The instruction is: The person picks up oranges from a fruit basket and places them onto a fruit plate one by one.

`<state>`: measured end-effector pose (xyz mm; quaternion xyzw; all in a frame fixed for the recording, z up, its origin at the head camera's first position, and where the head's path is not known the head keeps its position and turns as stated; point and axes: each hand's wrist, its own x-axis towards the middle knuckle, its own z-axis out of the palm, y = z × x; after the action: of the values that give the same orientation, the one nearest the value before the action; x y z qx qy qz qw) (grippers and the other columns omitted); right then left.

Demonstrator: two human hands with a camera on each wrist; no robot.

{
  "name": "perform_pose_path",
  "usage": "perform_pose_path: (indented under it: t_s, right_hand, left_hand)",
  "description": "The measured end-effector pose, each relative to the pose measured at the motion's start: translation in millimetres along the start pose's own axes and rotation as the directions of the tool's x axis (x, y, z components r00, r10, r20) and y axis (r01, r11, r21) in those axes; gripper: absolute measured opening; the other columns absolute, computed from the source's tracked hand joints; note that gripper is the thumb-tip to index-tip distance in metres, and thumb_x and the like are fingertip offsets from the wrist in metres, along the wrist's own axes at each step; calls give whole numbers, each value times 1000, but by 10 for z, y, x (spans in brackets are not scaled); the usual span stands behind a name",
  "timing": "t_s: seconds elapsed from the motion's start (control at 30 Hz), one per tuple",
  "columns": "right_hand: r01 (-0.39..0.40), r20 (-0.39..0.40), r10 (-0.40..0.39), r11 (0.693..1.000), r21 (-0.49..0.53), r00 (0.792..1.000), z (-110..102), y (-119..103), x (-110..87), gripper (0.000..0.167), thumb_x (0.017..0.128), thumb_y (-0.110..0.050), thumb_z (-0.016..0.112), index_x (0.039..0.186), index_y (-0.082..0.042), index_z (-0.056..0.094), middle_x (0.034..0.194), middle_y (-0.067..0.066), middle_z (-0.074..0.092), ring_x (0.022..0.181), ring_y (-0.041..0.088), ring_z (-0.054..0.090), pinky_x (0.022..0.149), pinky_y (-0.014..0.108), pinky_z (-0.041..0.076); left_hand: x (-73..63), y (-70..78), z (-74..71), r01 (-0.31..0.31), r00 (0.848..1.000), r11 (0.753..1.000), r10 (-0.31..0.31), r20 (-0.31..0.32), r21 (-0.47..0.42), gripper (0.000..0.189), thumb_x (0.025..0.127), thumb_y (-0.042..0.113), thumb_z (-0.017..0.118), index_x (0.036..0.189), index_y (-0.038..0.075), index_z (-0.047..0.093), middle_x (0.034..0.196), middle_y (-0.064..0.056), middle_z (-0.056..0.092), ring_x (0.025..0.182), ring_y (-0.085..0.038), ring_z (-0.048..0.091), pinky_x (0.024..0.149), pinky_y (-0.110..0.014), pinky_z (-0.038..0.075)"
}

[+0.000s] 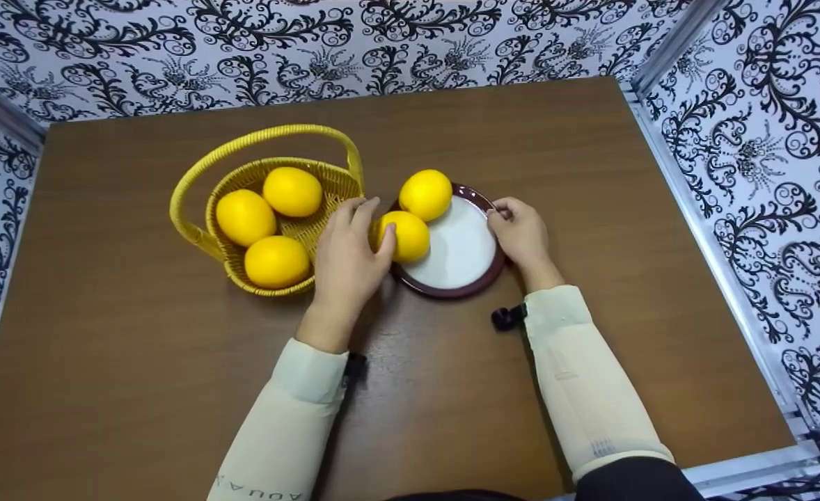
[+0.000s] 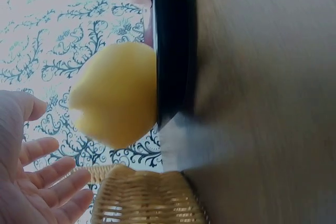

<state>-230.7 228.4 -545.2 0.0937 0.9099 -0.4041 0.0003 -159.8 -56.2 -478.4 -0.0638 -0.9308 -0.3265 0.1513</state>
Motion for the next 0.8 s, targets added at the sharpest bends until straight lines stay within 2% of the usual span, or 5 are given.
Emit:
perform_pose_path:
  t_s: [0.27,0.53,0.63,0.8]
  right_hand:
    - [-9,7,9,1000,4,1000,0,3,6,27,97,-32,62,114,-15,76,101,5,72,90,21,63,81,33,46]
    - [-18,12,18,1000,-1,1000,7,19,25,27,98,-33,61,114,-16,76,103,5,72,92,21,63,83,34,46]
    - [-27,17,27,1000,-10,999,5,12,24,28,98,-34,61,115,-16,75,104,5,72,94,22,63,85,36,47]
    - [-25,19,25,1000,-1,1000,4,-3,18,28,98,-33,61,115,-16,75,103,5,71,93,22,63,84,35,47]
  left_hand:
    - [-45,-122,-83,30,998,998,-27,-55,57,44,98,30,66,136,7,67,133,-18,64,121,-39,62,104,-55,49]
    - [-86,-260,-181,89,991,990,-76,-113,112,44,98,30,67,135,6,66,132,-21,64,121,-42,61,106,-57,45]
    - [-104,-318,-224,111,986,984,-92,-142,137,44,98,29,68,134,5,66,130,-22,64,119,-43,60,105,-58,44]
    - [-148,-394,-301,175,979,964,-149,-139,198,44,98,32,67,134,5,65,132,-21,61,124,-43,57,108,-59,42]
